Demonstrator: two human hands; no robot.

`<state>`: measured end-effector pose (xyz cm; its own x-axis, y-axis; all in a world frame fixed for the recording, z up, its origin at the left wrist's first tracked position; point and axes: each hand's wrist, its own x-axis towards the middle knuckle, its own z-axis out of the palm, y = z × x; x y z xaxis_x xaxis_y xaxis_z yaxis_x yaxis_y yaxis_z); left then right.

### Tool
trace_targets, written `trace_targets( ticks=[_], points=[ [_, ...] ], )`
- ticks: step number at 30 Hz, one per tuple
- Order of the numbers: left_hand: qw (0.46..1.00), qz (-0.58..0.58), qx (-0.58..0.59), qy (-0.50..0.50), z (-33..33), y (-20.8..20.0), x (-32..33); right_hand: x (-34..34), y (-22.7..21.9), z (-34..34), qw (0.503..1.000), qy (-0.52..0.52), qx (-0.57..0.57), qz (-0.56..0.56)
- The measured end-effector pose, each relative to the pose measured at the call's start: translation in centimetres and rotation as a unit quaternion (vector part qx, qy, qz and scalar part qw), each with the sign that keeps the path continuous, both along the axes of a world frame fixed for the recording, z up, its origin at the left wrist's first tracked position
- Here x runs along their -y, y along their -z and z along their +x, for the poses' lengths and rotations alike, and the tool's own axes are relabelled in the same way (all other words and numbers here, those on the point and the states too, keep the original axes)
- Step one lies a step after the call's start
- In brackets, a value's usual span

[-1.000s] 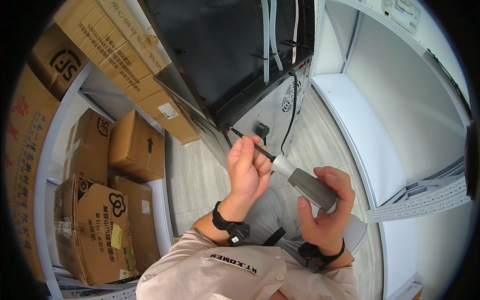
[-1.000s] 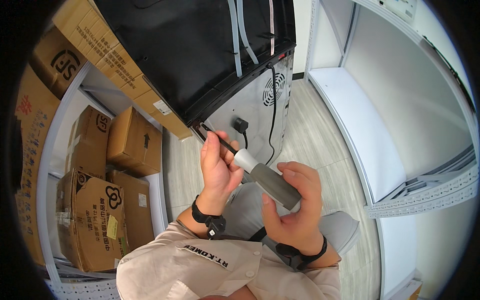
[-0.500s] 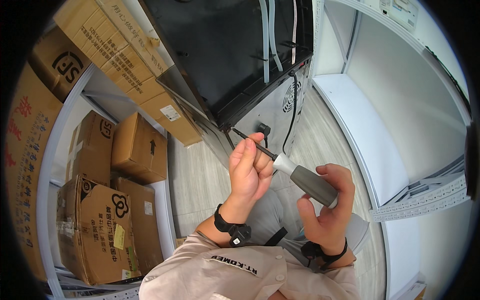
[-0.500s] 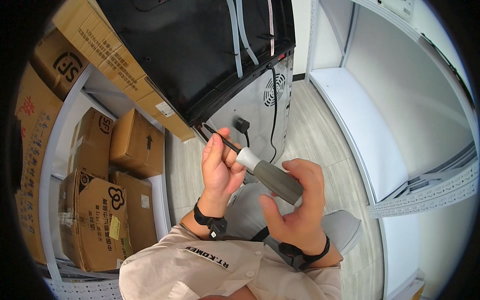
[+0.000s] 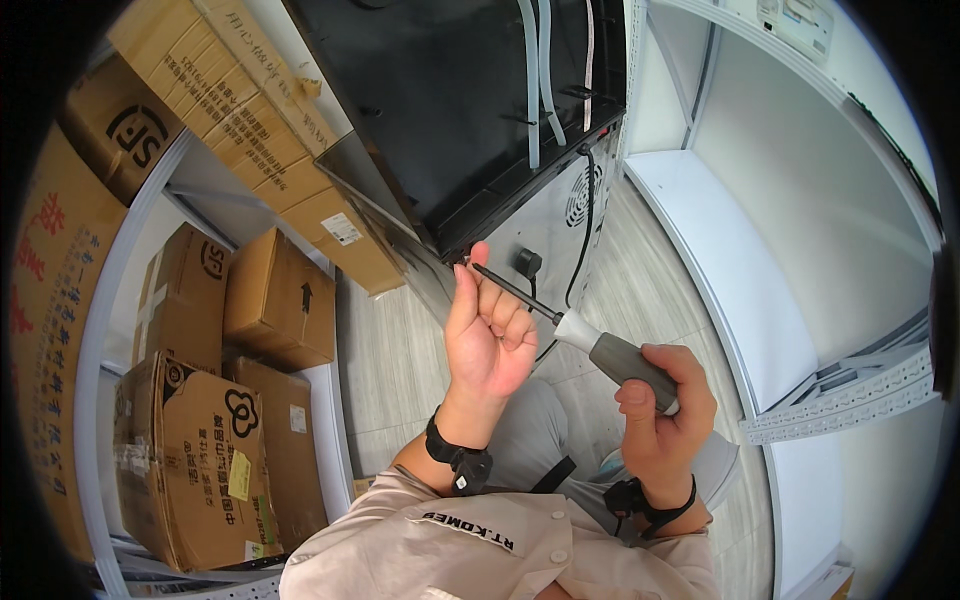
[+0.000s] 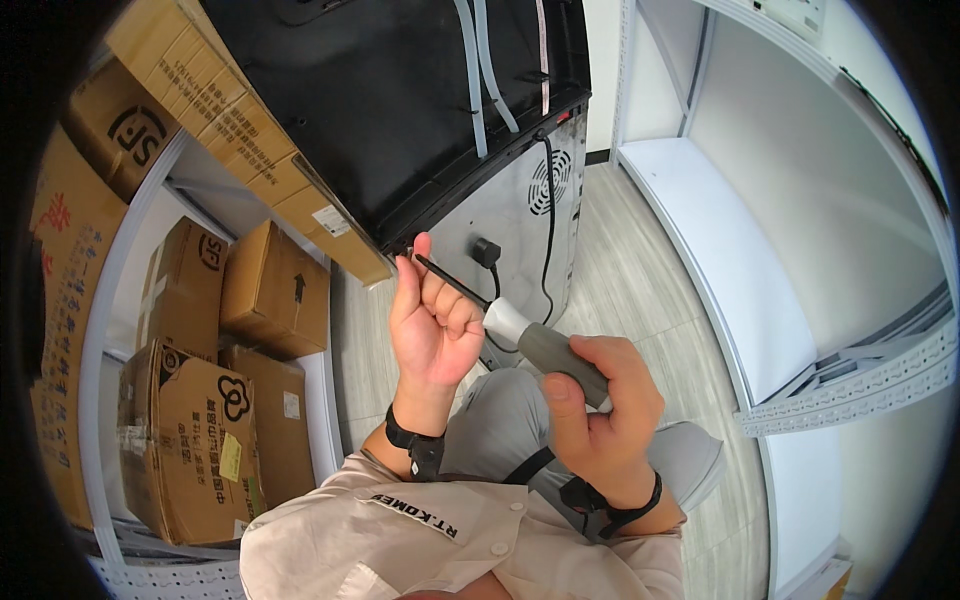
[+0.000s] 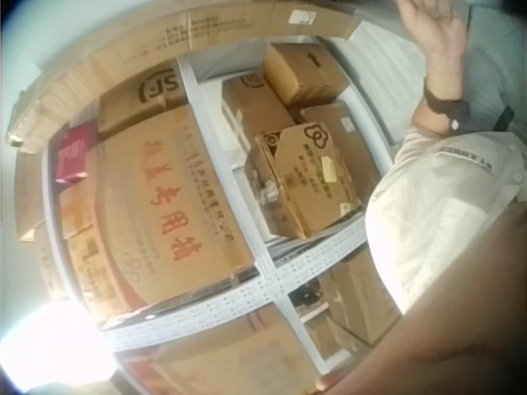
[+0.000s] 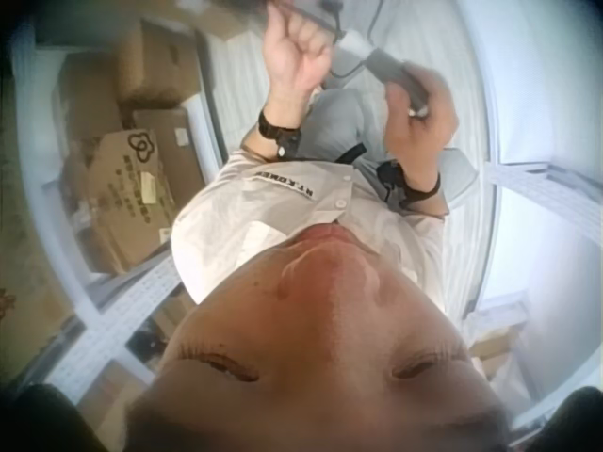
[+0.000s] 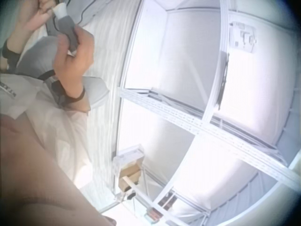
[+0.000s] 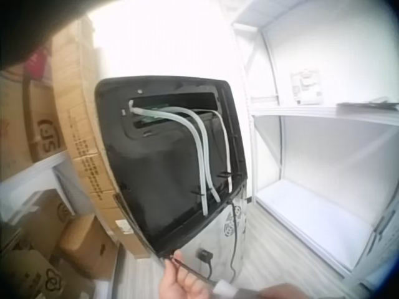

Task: The person removes the back panel of a small electronic device and then uses a screwdriver to fasten screws into the device's frame. The person is sitting on the floor during the task.

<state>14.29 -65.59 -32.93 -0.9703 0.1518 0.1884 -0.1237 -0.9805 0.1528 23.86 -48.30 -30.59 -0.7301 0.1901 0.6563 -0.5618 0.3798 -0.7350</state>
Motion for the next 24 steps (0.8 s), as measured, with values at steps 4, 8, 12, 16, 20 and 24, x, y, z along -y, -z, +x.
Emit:
trace_targets(
  ticks=[4, 8, 12, 16, 20, 24],
  points=[
    [0.999, 0.039, 0.031, 0.002, 0.01, -0.2, -0.1, -0.05, -0.18, 0.06, 1.0, 0.0, 0.01, -0.007],
    [0.999, 0.032, 0.035, 0.002, -0.23, -0.1, -0.19, -0.27, -0.31, 0.07, 1.0, 0.002, 0.003, -0.01],
    [0.999, 0.018, 0.033, -0.004, -0.36, -0.44, -0.3, -0.46, -0.28, 0.05, 1.0, 0.003, 0.0, -0.022],
    [0.999, 0.018, 0.032, -0.007, -0.43, -0.32, -0.23, -0.48, -0.51, -0.06, 1.0, -0.007, -0.01, -0.015],
    [0.999, -0.006, 0.041, -0.022, -0.38, -0.36, -0.24, -0.35, -0.49, -0.33, 1.0, -0.012, -0.026, 0.002],
    [0.994, -0.049, 0.065, -0.074, -0.31, -0.89, -0.79, -0.27, -0.42, -0.58, 0.999, -0.01, -0.039, 0.016]
  ],
)
